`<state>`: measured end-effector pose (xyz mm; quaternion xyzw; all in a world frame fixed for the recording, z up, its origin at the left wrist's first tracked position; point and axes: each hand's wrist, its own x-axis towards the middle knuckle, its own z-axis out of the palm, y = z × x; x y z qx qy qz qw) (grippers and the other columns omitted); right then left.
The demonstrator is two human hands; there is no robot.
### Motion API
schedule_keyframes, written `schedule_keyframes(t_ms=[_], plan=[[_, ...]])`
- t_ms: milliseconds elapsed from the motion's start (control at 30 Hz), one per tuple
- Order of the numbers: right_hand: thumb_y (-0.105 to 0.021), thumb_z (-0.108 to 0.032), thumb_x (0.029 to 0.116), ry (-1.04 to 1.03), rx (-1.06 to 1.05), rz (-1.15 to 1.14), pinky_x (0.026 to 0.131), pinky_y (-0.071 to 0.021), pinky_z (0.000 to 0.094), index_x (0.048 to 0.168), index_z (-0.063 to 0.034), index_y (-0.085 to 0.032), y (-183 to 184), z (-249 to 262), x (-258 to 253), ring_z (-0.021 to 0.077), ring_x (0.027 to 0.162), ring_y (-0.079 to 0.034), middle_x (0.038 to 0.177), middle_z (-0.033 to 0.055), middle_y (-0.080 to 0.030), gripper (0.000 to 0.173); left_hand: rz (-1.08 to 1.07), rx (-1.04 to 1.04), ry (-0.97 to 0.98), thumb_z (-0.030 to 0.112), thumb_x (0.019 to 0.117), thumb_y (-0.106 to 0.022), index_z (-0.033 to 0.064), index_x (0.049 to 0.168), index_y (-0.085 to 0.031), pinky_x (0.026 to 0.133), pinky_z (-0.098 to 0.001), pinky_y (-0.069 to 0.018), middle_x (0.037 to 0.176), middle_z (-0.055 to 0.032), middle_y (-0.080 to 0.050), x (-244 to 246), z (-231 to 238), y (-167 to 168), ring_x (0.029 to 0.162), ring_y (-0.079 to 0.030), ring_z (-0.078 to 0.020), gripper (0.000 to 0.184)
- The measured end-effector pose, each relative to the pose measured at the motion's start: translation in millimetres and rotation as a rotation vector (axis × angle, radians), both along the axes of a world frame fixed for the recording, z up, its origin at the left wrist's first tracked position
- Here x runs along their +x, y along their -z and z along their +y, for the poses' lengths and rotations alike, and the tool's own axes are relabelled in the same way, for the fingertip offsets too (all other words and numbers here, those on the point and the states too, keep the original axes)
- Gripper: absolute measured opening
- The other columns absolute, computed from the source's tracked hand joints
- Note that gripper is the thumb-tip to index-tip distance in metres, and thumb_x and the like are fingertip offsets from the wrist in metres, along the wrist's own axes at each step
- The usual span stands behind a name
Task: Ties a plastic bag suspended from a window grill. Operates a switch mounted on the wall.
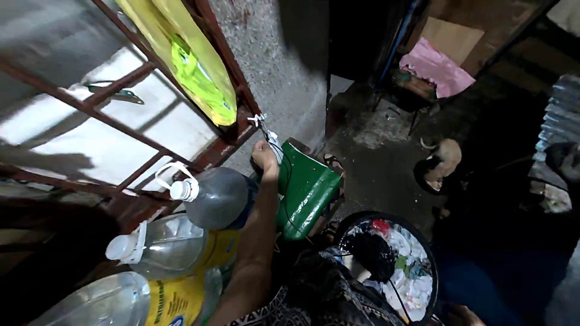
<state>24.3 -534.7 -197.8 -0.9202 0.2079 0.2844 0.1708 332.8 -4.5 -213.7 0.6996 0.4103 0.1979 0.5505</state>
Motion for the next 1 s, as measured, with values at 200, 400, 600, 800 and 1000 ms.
schedule_keyframes(t_ms=[200,400,600,800,1000], plan=[[-0.059,-0.009,0.1004,-0.295,0.031,-0.19,0.094,-0.0474,0.0702,0.13,0.0032,-0.065,-23.7,44.9,172.0,0.0522,0.112,-0.064,0.124,0.0309,-0.066,0.032,0.11,0.196,-0.021,0.023,0.1028,-0.06,-0.0069,0.132,-0.063,0.113,-0.0529,-0.0415,0.137,-0.0313,-0.058,46.8,22.9,29.7,0.133,-0.053,-0.043,0.042],[-0.061,0.001,0.0964,-0.672,0.188,-0.306,0.102,-0.0469,0.0633,0.127,0.006,-0.066,-58.5,170.6,327.9,0.0481,0.118,-0.063,0.126,0.0291,-0.066,0.032,-0.021,0.13,-0.046,0.019,0.1044,-0.06,-0.0076,0.14,-0.056,0.114,-0.0503,-0.0419,0.139,-0.0307,-0.057,70.4,30.7,48.5,0.132,-0.055,-0.0399,0.045],[-0.051,-0.006,0.1018,-0.906,0.628,-0.38,0.098,-0.0522,0.049,0.12,-0.0019,-0.072,-46.5,310.4,414.9,0.0312,0.109,-0.069,0.121,0.0176,-0.071,0.028,0.013,0.223,-0.005,0.016,0.1074,-0.054,-0.0094,0.125,-0.066,0.106,-0.0527,-0.0482,0.124,-0.0286,-0.067,76.3,35.2,58.9,0.118,-0.064,-0.0394,0.033],[-0.056,-0.007,0.1032,-0.756,0.865,-0.377,0.091,-0.0546,0.0507,0.116,-0.0028,-0.071,-36.8,429.0,451.5,0.0297,0.099,-0.07,0.11,0.0158,-0.072,0.021,0.157,0.162,0.079,0.017,0.1081,-0.052,-0.0094,0.118,-0.067,0.096,-0.0516,-0.0527,0.11,-0.0265,-0.069,56.4,8.8,14.2,0.103,-0.068,-0.0358,0.031],[-0.057,-0.021,0.1059,-0.623,0.871,-0.155,0.088,-0.0519,0.0531,0.118,-0.0028,-0.071,-18.4,487.4,465.0,0.0314,0.096,-0.067,0.108,0.0189,-0.071,0.026,0.136,0.059,0.08,0.016,0.1092,-0.049,-0.0085,0.117,-0.068,0.096,-0.0475,-0.0523,0.107,-0.0237,-0.07,49.5,-2.7,-28.1,0.102,-0.068,-0.0313,0.032]])
